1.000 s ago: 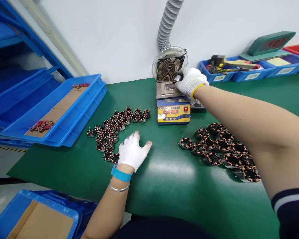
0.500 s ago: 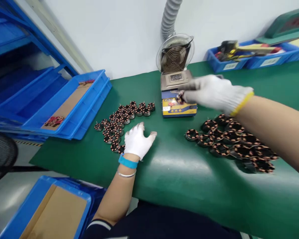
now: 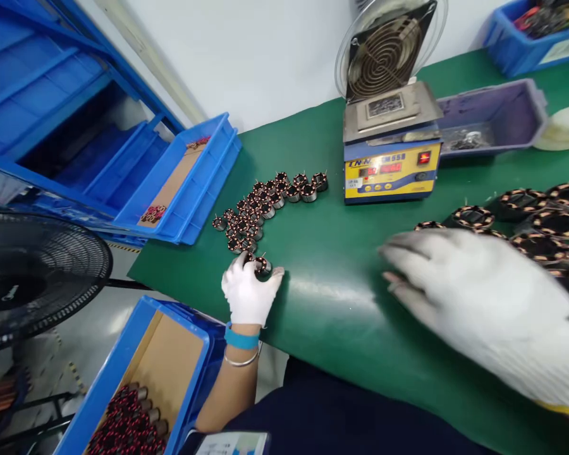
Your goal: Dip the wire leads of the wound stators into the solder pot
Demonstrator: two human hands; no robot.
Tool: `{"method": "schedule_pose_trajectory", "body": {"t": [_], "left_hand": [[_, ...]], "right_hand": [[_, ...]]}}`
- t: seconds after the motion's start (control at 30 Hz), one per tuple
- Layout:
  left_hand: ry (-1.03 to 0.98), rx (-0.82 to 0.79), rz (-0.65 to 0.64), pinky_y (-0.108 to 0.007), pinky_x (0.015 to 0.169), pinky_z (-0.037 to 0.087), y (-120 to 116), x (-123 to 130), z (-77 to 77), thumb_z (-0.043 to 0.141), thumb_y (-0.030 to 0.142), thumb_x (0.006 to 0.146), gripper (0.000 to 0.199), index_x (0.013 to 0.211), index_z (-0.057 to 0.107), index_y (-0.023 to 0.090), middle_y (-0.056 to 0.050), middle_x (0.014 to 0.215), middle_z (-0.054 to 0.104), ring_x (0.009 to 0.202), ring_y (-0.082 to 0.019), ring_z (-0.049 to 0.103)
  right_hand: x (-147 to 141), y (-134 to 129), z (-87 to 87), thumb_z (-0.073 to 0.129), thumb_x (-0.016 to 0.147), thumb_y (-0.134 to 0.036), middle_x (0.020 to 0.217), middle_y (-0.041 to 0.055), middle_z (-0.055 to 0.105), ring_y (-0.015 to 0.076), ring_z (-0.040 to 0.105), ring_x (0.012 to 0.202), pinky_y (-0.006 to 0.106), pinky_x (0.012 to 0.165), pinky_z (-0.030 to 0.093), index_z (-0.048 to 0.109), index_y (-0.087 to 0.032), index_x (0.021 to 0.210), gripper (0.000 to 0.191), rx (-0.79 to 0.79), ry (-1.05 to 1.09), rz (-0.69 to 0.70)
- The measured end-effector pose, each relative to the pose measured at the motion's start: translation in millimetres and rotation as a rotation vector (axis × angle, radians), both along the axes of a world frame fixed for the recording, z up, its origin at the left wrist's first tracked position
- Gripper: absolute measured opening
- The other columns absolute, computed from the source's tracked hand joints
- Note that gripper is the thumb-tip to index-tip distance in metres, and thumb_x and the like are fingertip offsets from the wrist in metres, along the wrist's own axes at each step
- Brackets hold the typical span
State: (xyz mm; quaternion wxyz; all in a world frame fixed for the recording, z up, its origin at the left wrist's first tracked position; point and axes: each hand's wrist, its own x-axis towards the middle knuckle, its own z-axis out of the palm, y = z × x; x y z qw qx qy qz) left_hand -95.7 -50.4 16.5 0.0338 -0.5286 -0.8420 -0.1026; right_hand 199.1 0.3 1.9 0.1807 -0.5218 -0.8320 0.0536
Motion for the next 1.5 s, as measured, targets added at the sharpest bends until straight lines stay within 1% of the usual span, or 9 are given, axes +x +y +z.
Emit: {"method": "schedule_pose_trajectory", "body": {"t": [0.23, 0.4, 0.53, 0.8, 0.97, 1.07, 1.17, 1.3, 1.5], "left_hand": [[-0.153, -0.040, -0.390, -0.048, 0.121, 0.038, 16, 23, 0.3, 0.066, 0.026, 0.089, 0.004, 0.091, 0.070, 0.025, -0.004, 0.157, 0.050, 0.145, -0.027, 0.045], [-0.505, -0.021, -0.872, -0.034, 0.108, 0.054, 28, 55, 10.7, 0.071, 0.023, 0.084, 0.018, 0.101, 0.065, 0.024, -0.006, 0.142, 0.063, 0.125, -0.019, 0.064], [-0.742, -0.019, -0.748, -0.036, 0.095, 0.063, 44, 77, 6.9, 0.089, 0.037, 0.065, 0.091, 0.144, 0.046, 0.020, -0.010, 0.134, 0.068, 0.108, -0.023, 0.073], [-0.682, -0.066, -0.796, -0.031, 0.101, 0.058, 45, 81, -10.1, 0.061, 0.015, 0.076, 0.060, 0.135, 0.061, 0.020, -0.005, 0.131, 0.072, 0.110, -0.020, 0.072], [-0.890, -0.233, -0.740, -0.033, 0.068, 0.059, 47, 65, 2.1, 0.055, 0.030, 0.081, 0.022, 0.083, 0.074, 0.020, -0.005, 0.076, 0.077, 0.065, -0.020, 0.068], [-1.298, -0.417, -0.701, -0.027, 0.043, 0.042, 53, 46, 10.3, 0.060, 0.043, 0.078, 0.026, 0.074, 0.069, 0.019, -0.002, 0.054, 0.066, 0.040, -0.014, 0.051], [-1.540, -0.183, -0.581, -0.025, 0.039, 0.034, 59, 38, 8.6, 0.055, 0.068, 0.078, 0.051, 0.081, 0.064, 0.018, -0.002, 0.053, 0.063, 0.037, -0.012, 0.045], [-1.503, -0.109, -0.564, -0.025, 0.046, 0.044, 55, 60, -0.1, 0.051, 0.086, 0.075, 0.072, 0.095, 0.061, 0.017, -0.006, 0.073, 0.070, 0.056, -0.016, 0.063], [-1.420, -0.006, -0.571, -0.024, 0.045, 0.041, 40, 78, 5.3, 0.065, 0.065, 0.082, 0.050, 0.065, 0.050, 0.021, 0.002, 0.052, 0.056, 0.045, -0.010, 0.048]], "right_hand": [[-83, -21, -11.2, 0.060, 0.082, -0.050, 0.129, 0.0146, 0.067, 0.0261, 0.073, 0.101, 0.037, 0.082, 0.063, 0.060, -0.017, 0.143, 0.070, -0.704, 0.695, 0.029], [-73, -7, -2.8, 0.067, 0.079, -0.052, 0.114, 0.0136, 0.073, 0.0254, 0.072, 0.103, 0.035, 0.087, 0.061, 0.072, -0.012, 0.121, 0.058, -0.849, 1.191, -0.087], [-62, -14, -0.5, 0.076, 0.074, -0.045, 0.113, 0.0134, 0.074, 0.0236, 0.073, 0.099, 0.034, 0.086, 0.062, 0.070, -0.013, 0.123, 0.059, -0.788, 1.420, -0.251], [-51, -25, 1.8, 0.075, 0.073, -0.030, 0.117, 0.0080, 0.073, 0.0243, 0.074, 0.097, 0.039, 0.093, 0.063, 0.073, -0.023, 0.124, 0.051, -0.540, 0.958, -0.328], [-44, -24, 7.9, 0.075, 0.074, -0.029, 0.115, 0.0092, 0.073, 0.0257, 0.075, 0.097, 0.040, 0.094, 0.063, 0.070, -0.020, 0.127, 0.055, -0.529, 0.906, -0.415], [-42, -21, 8.7, 0.076, 0.073, -0.032, 0.113, 0.0104, 0.074, 0.0255, 0.075, 0.095, 0.036, 0.085, 0.065, 0.071, -0.019, 0.123, 0.052, -0.508, 1.005, -0.426], [-43, -20, 10.7, 0.076, 0.073, -0.034, 0.113, 0.0116, 0.073, 0.0270, 0.074, 0.099, 0.037, 0.086, 0.065, 0.071, -0.019, 0.121, 0.051, -0.532, 1.075, -0.459], [-45, -23, 9.7, 0.077, 0.074, -0.035, 0.115, 0.0119, 0.073, 0.0282, 0.074, 0.103, 0.038, 0.088, 0.065, 0.069, -0.020, 0.124, 0.053, -0.521, 1.083, -0.428], [-45, -28, 3.6, 0.075, 0.076, -0.034, 0.112, 0.0109, 0.074, 0.0235, 0.075, 0.092, 0.032, 0.083, 0.066, 0.070, -0.017, 0.125, 0.051, -0.418, 0.951, -0.301]]}}
